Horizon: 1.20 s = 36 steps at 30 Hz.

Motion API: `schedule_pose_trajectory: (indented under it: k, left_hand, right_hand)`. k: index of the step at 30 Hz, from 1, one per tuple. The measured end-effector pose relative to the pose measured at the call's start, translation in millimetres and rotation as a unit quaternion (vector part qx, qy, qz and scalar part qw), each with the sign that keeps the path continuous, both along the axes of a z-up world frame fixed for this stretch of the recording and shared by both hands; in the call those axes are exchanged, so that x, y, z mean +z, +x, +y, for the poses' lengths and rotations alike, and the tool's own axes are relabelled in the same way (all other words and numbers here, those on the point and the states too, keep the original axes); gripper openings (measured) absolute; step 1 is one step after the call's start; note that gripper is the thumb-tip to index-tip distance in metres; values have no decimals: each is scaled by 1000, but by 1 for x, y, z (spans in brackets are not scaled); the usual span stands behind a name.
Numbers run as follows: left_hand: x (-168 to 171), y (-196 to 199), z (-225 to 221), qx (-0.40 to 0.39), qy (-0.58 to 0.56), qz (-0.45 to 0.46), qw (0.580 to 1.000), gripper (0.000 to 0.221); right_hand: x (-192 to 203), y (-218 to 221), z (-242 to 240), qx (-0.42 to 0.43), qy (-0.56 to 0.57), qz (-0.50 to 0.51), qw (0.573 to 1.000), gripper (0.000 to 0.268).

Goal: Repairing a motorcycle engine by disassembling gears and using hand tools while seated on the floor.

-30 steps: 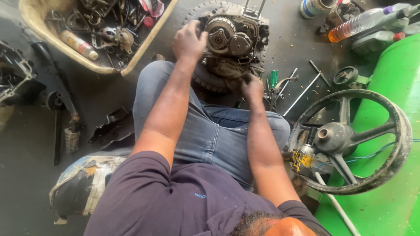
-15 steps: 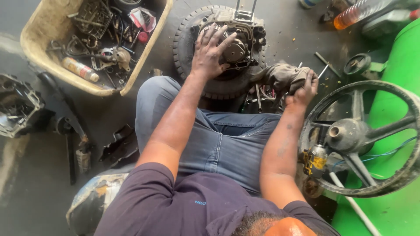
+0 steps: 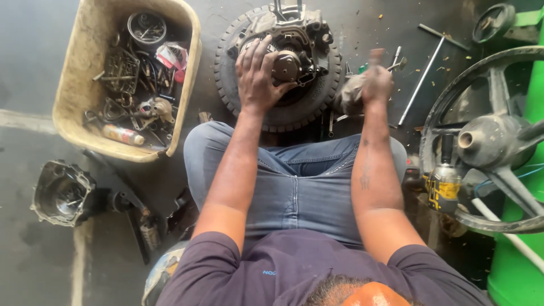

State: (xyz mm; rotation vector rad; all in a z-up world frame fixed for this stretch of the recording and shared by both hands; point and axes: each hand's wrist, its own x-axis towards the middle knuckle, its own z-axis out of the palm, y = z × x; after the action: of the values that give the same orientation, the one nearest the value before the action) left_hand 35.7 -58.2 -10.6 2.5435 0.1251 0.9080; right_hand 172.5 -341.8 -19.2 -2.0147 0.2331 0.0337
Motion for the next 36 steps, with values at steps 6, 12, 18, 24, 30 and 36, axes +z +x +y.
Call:
schedule_pose_trajectory:
  k: [6, 12, 18, 24, 30, 36]
  left_hand:
    - [19, -5, -3, 2, -10, 32, 999, 116]
    - [-8, -3, 6, 61, 154, 98, 981, 103]
    - [-11, 2, -3, 49, 32, -67, 996, 110]
    - [16, -11, -9, 33, 90, 20, 995, 105]
    - [6, -8, -12, 39, 66, 3, 997, 93]
    - [6, -5, -23, 102, 72, -18, 992, 87]
  right_hand:
    - [-16, -9, 3, 139, -204, -96, 964, 49]
    - [3, -16, 16, 145, -160, -50, 975, 42]
    - [-3, -18, 25, 173, -145, -55, 973, 41]
    - [-9, -16, 25, 178, -130, -37, 975, 40]
    - [-4, -21, 30, 194, -119, -28, 973, 41]
    - [-2, -23, 31, 205, -118, -11, 971, 40]
